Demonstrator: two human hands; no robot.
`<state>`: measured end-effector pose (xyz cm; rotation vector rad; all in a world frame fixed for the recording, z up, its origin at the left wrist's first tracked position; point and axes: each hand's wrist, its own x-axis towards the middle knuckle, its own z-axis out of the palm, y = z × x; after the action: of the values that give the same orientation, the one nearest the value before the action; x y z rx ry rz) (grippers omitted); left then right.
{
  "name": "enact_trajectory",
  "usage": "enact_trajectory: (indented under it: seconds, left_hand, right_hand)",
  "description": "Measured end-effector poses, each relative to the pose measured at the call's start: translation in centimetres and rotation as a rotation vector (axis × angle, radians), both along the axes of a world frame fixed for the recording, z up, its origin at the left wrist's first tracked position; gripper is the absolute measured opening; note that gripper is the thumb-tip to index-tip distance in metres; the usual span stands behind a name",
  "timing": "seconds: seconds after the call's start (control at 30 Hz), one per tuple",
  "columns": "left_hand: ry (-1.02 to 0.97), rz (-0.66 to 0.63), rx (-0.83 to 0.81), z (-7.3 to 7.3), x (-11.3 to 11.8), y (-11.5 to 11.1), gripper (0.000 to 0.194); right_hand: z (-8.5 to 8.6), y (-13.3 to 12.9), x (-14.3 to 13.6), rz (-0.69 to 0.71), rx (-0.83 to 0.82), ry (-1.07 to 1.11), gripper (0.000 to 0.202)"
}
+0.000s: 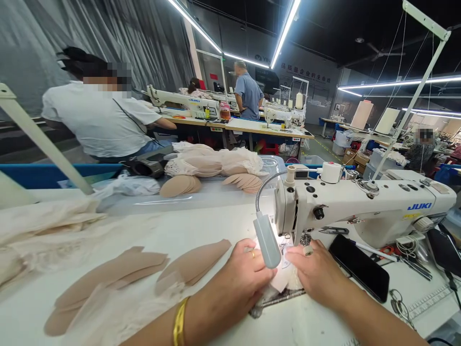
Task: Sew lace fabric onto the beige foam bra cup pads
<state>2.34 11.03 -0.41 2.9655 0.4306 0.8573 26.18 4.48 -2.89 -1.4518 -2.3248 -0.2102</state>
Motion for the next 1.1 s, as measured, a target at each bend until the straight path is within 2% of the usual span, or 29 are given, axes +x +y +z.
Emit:
enact_trajectory:
  seconds: [0.2,0.33,0.57,0.93,1.1]
  left_hand:
    - [0.025,0.007,0.033,-0.77,-0.08,0.01,0.035]
    - [0.059,0.011,0.015,-0.96,0.00,0.15,0.033]
    - [0.052,0.014,0.028,-0.74,0.15,-0.11,0.029]
    - [0.057,0.026,0.010,-0.92,0.19,-0.42,0.029]
    - [0.038,0.016,0.010,-0.42,0.25,-0.05,0.034]
  right_hand:
    - [0.26,-0.13,0.27,-0.001,0.038,0.041,0.033]
    - [0.35,-0.06,0.30,-0.032,0.123,0.120,0.024]
    - [-0.22,0.16,0.24,-0.011,0.151,0.225,0.030]
    - [0.23,0.11,0.15,-0.021,0.186,0.160,0.025]
    - [0.39,0.06,0.27,-0.004,0.175,0.134,0.023]
